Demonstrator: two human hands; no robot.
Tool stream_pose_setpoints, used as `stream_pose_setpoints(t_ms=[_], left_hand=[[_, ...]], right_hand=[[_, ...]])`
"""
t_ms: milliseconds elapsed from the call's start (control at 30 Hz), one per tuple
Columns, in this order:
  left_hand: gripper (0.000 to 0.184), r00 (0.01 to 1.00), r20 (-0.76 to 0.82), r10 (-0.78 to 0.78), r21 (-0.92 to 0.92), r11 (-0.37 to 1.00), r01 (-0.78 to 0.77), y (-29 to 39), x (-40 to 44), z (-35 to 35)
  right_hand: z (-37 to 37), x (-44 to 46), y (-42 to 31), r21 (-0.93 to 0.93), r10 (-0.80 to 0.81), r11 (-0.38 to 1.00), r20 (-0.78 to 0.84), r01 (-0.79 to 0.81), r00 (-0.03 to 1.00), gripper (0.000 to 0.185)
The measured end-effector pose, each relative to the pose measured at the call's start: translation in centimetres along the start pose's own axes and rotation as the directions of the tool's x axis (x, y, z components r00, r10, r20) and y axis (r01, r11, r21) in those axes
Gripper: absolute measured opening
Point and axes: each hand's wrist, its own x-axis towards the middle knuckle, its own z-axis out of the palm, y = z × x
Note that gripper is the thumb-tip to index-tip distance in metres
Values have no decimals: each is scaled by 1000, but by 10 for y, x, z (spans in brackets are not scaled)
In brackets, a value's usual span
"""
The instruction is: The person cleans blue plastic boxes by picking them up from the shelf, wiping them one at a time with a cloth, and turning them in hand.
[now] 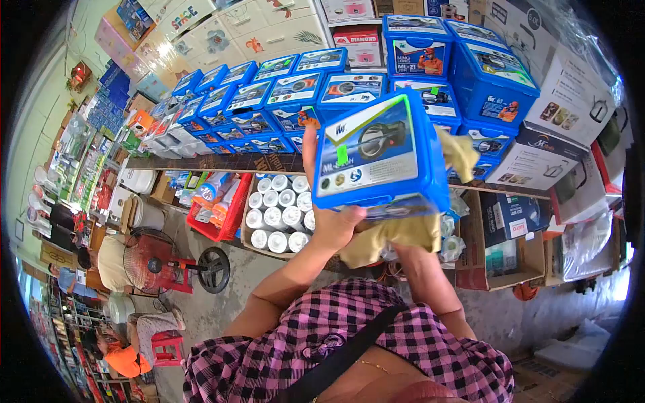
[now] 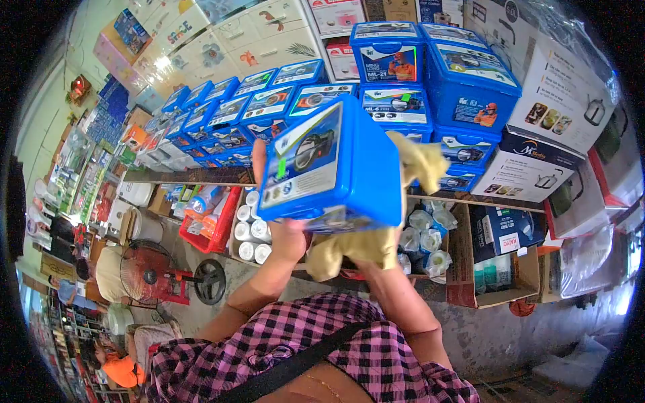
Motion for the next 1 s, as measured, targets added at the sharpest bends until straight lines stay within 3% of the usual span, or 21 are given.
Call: stream_pose_setpoints(t_ms=[33, 100, 167, 233, 267, 300, 367, 400, 467, 600, 633, 667, 700, 767, 800, 833, 867, 900, 933, 967, 1000], left_hand=[[121, 1000, 0, 0, 0, 1000, 0, -1, -3, -3], [124, 996, 83, 21, 126, 991, -32, -3, -9, -5], [122, 999, 34, 25, 104, 994, -28, -8, -10, -3], [114, 999, -22, 38, 89, 995, -36, -8, -7, -4], [109, 999, -53, 3, 89, 996, 2, -5, -4, -5], [105, 996, -84, -33, 88, 995, 40, -3, -2, -6], [99, 993, -116, -27, 113, 993, 40, -9, -1, -13], [97, 994, -100, -54, 155, 985, 70, -7, -3, -16], [96, 991, -79, -112, 180, 976, 124, -4, -11, -15], [92, 991, -28, -133, -39, 990, 132, -10, -17, -7], [90, 978, -63, -197, -64, 979, 193, -12, -18, -9], [89, 961, -98, -259, -89, 964, 251, -14, -17, -11], [89, 961, -102, -257, -87, 965, 249, -14, -14, -10], [89, 959, -214, -184, -91, 982, 168, -11, -5, -4], [91, 970, -187, -155, 116, 977, 178, 2, -3, 0], [91, 971, -185, -154, 117, 977, 177, 1, -4, -7], [97, 998, -64, -16, 298, 954, 34, -4, -6, -16], [102, 992, 77, 101, 451, 884, -125, -6, -9, -21], [107, 994, 62, 90, 574, 812, -109, -5, -12, -17], [105, 982, 129, 136, 508, 842, -183, -4, -15, -21], [109, 980, 160, 119, 485, 855, -183, -9, -22, -26]], right_hand=[[-6, 14, -3, -145, -181, 972, 25, 183, 983, 52], [-8, 17, -16, -130, -182, 975, 17, 183, 983, 60], [5, 13, -21, -117, -181, 976, 10, 181, 983, 68], [45, 3, -14, -220, -388, 900, -16, 375, 922, 72], [8, -1, -1, -653, -459, 606, 179, 454, 870, 74], [41, -19, -8, -892, -517, 358, 56, 275, 854, 73], [-16, -31, 21, -867, -603, -136, 457, 480, 654, 54], [-18, -28, 16, -867, -603, -133, 456, 481, 654, 54], [-15, -18, 1, -855, -605, 53, 384, 516, 697, 55], [9, -1, -40, -747, -564, 398, 260, 533, 784, 57], [26, -4, -48, -747, -559, 398, 262, 532, 786, 57], [51, -9, -52, -798, -560, 20, 490, 602, 668, 61], [68, -11, -50, -714, -465, -358, 696, 602, 548, 65], [78, -10, -41, -549, -471, -538, 825, 640, 312, 66], [79, -10, -38, -597, -515, -466, 783, 653, 348, 47], [78, -10, -37, -639, -555, -390, 737, 663, 385, 31], [71, 1, -43, -662, -590, -339, 703, 669, 397, 16], [64, 11, -51, -685, -650, -260, 645, 681, 401, 24], [62, 18, -60, -737, -688, -236, 587, 634, 426, 28], [63, 22, -70, -784, -723, -211, 527, 584, 446, 33], [70, 22, -85, -840, -677, -173, 480, 514, 557, 34]])
